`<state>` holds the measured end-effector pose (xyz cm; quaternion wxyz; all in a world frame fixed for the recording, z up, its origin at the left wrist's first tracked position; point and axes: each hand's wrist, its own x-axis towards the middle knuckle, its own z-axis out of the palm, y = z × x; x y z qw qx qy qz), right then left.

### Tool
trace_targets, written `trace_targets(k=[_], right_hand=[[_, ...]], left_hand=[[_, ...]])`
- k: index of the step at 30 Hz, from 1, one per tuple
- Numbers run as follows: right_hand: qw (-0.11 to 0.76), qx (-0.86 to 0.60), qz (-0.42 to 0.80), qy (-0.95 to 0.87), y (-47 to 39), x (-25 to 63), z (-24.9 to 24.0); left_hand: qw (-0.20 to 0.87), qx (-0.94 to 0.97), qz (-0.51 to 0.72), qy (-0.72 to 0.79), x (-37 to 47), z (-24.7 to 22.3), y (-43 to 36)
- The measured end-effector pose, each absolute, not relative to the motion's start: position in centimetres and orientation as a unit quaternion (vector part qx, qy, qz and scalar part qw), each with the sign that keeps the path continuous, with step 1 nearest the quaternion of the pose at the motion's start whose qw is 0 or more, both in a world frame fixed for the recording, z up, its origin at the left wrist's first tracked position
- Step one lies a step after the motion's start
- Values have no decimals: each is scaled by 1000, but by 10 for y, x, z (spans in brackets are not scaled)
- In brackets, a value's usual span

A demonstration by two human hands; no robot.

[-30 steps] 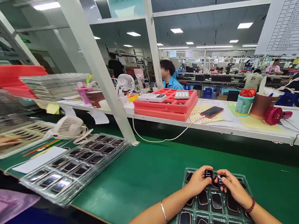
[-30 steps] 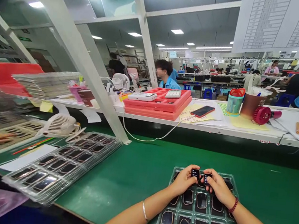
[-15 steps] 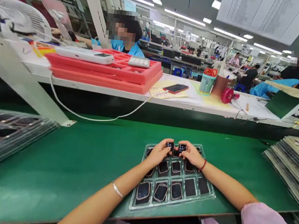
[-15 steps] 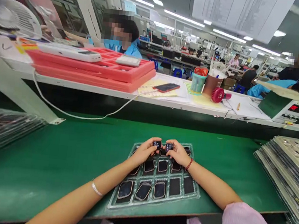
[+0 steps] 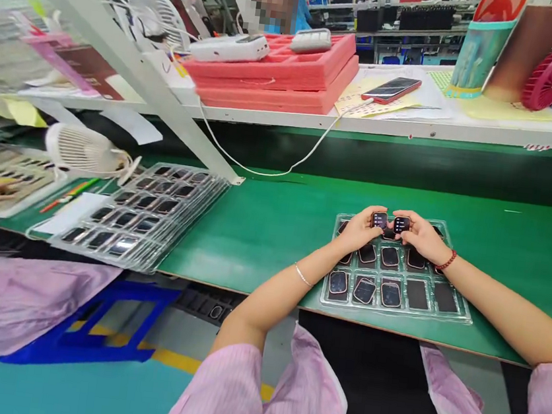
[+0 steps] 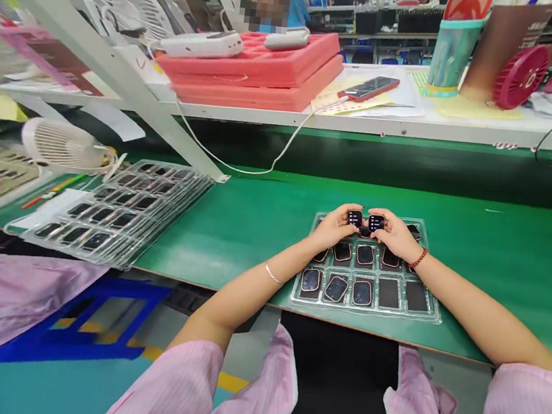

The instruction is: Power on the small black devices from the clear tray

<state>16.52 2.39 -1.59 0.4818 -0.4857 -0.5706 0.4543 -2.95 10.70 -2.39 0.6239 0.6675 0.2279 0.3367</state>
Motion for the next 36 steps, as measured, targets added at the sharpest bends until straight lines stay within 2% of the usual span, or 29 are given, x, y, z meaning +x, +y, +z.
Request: trace_targets(k=[18, 29, 36], right_hand=[[471, -492, 481, -552, 20, 159, -5], [457, -532, 459, -545, 13, 166, -7], [431, -550, 457, -550, 21, 174, -11]], left_hand=[[635, 669, 296, 248, -32, -10, 100], [679, 616, 299, 265, -26, -9, 90], [660, 614, 323, 289, -23, 0, 90]])
